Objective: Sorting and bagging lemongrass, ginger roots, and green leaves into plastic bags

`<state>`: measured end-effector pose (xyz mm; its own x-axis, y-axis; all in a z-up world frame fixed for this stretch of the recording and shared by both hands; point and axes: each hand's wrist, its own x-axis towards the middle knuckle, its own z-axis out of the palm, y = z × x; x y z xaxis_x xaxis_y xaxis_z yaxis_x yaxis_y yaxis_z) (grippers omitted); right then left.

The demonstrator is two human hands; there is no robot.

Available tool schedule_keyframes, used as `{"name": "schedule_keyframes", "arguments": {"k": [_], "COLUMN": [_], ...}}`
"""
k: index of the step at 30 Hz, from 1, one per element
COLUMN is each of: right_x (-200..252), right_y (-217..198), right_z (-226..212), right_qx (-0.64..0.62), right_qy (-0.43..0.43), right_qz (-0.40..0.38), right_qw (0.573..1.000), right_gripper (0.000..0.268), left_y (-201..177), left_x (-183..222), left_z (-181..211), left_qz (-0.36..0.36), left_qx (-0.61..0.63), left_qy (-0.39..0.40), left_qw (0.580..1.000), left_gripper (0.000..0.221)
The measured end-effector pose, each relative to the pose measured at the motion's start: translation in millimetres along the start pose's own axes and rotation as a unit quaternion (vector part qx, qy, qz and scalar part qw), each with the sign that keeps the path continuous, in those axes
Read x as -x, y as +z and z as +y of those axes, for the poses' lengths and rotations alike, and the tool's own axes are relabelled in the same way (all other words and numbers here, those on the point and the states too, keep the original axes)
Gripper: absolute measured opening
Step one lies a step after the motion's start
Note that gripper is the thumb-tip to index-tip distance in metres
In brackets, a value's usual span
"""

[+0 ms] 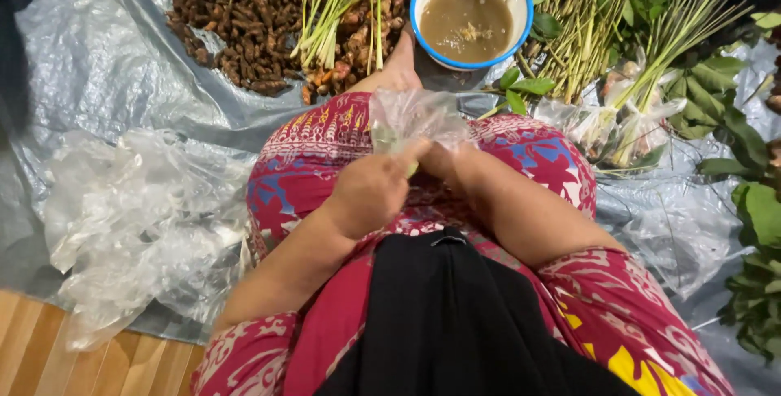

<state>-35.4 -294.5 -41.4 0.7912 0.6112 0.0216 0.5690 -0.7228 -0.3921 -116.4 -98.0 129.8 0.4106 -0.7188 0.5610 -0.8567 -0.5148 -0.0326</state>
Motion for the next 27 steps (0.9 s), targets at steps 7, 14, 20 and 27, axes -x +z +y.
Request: {"name": "schedule_keyframes", "arguments": {"k": [7,14,20,27], "right_x": [28,10,31,51], "right_y": [-21,24,-30,-168], "right_z": [38,15,4,-126], "right_qx": [0.176,-0.084,0.35,0.016], "right_qy": [0.108,0.418,-0.148,-0.172], "right_qz": [-0.1,-0.159,-0.082,0.084], "right_qw": [0.973,0.89,0.921,0.981], "right_gripper": [0.068,0.08,0.032,0.028], "left_y": [50,37,35,74], "left_x": [39,26,35,57], "left_z": [-39,-34,-46,-101], "left_qz": [-0.117,0.014,-0.029,0.062], "left_qx": [-0.099,0.72,0.667,0.611], "left_qy": [-0.319,-0.409,-0.422,-0.532], "left_qw": [0.935,0.561,0.614,0.583], "left_gripper": [0.033,0.011,0.018,0.015]}}
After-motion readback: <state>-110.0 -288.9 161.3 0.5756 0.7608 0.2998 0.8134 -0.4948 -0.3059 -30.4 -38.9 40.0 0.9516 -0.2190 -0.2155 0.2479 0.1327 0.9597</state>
